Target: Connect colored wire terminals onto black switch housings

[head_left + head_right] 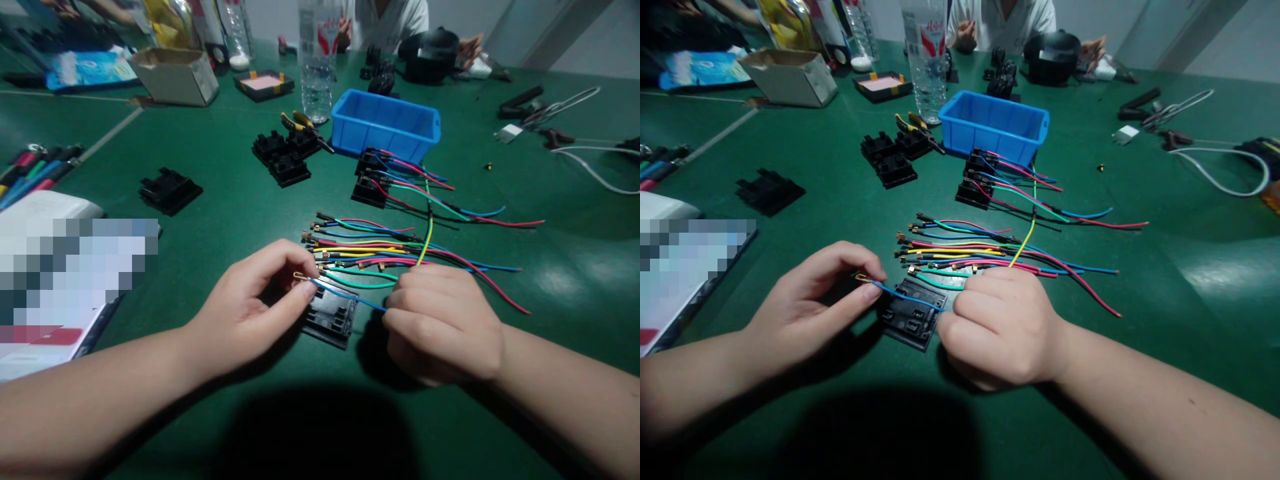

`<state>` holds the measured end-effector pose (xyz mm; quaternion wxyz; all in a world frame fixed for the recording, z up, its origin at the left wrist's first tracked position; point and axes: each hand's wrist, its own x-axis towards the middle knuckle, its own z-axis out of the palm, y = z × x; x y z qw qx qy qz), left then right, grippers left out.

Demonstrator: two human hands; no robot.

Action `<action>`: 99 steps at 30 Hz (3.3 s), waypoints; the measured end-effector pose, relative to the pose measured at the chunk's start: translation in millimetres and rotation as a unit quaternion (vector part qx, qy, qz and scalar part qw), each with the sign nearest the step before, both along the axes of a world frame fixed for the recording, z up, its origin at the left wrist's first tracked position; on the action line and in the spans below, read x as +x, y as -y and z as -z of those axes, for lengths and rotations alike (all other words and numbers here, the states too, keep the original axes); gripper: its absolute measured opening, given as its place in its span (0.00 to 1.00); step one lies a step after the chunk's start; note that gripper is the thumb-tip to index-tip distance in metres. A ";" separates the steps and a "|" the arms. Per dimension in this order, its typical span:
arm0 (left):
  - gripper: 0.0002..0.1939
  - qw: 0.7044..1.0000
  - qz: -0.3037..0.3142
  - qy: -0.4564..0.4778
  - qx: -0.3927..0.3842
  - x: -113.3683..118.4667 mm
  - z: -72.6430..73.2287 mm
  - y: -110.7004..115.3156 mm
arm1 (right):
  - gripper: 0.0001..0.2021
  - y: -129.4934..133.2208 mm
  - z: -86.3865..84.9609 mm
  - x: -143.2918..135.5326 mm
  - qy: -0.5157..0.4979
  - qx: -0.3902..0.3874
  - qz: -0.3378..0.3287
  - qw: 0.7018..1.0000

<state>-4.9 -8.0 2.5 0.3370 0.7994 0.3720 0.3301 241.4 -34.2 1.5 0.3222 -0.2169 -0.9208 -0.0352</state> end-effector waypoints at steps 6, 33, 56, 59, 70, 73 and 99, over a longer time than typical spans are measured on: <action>0.06 1.000 0.013 0.009 0.024 0.4 -0.9 -0.6 | 0.05 -1.0 -0.2 0.0 0.012 -0.003 0.020 1.000; 0.05 0.999 0.031 0.025 0.027 -1.5 -0.4 -2.4 | 0.05 -2.4 7.2 1.0 0.012 0.004 0.054 0.998; 0.04 0.997 0.068 0.006 0.040 1.0 -1.1 -3.4 | 0.02 -4.2 5.9 -1.6 0.011 0.020 0.065 0.998; 0.05 0.998 0.048 0.012 0.032 1.6 -1.0 -3.6 | 0.03 -4.4 6.6 -1.6 0.007 0.012 0.068 0.998; 0.03 0.999 0.021 0.023 0.024 2.4 -3.9 -2.3 | 0.02 -5.0 7.8 -1.7 0.000 0.005 0.067 0.998; 0.02 0.999 0.014 0.019 0.027 1.9 -4.2 -2.4 | 0.03 -5.1 7.6 -1.7 0.013 0.002 0.071 0.997; 0.04 0.998 0.044 -0.035 -0.006 3.9 -2.7 -2.8 | 0.06 -4.3 8.8 -1.0 0.038 -0.003 0.087 0.995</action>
